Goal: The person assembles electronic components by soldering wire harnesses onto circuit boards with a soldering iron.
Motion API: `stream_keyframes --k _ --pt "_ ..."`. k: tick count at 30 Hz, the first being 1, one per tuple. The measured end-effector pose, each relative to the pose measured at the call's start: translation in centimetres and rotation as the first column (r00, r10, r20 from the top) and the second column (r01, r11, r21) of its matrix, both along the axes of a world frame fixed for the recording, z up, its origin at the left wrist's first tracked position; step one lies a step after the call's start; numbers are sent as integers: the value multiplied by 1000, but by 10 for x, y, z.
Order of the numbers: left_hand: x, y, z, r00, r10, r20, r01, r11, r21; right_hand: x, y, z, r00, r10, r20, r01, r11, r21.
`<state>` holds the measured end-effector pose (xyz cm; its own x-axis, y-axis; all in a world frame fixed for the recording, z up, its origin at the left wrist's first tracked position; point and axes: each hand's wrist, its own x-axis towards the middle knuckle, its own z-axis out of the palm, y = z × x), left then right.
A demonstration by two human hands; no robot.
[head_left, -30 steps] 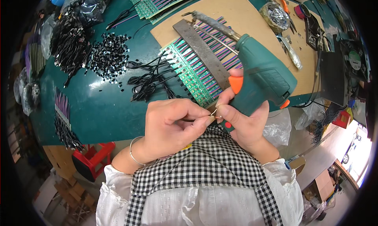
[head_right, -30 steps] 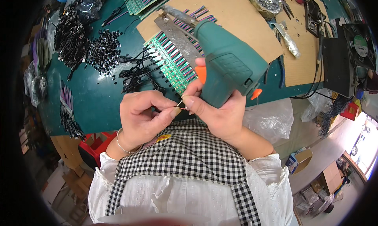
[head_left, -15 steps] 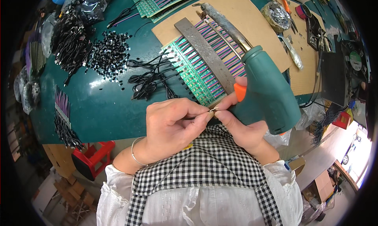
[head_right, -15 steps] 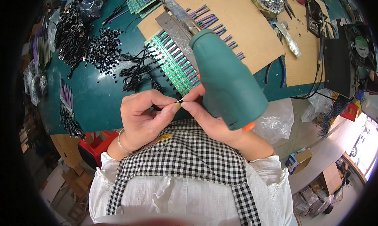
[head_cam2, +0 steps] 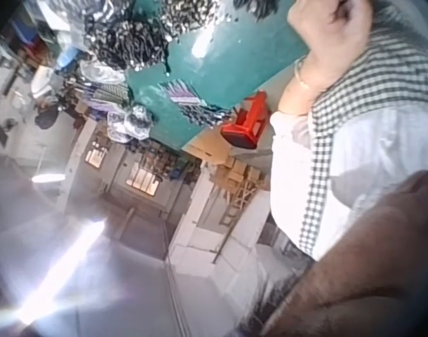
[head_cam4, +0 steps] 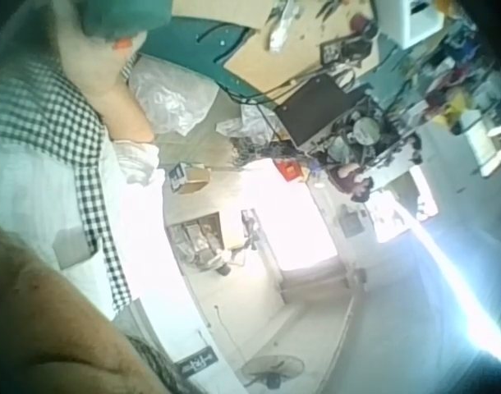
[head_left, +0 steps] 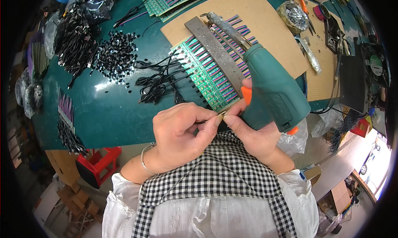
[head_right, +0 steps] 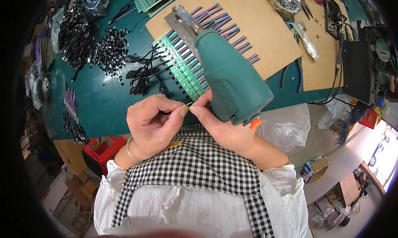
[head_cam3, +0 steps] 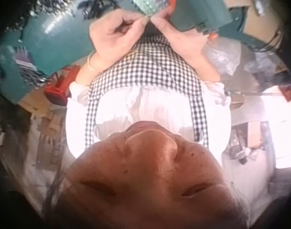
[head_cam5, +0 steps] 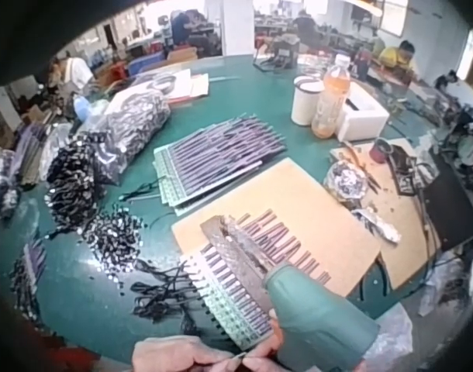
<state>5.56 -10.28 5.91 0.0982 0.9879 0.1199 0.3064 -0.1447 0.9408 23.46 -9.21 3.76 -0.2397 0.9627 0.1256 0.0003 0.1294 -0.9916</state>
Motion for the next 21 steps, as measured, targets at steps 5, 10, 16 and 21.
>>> stream_keyframes --k 5,10,16,21 --pt "1 0 4 995 92 -46 -94 995 -43 10 1 -4 987 60 148 -65 997 34" --pt "-14 18 -2 964 90 -252 -95 995 -8 18 -9 12 977 -214 -4 202 929 -309" --pt "-24 34 -6 866 31 -498 -55 998 -33 40 -15 8 945 -293 -146 262 945 -196" --pt "-25 52 -22 846 61 -529 -85 996 -20 51 -16 4 977 -174 -121 147 968 -204"
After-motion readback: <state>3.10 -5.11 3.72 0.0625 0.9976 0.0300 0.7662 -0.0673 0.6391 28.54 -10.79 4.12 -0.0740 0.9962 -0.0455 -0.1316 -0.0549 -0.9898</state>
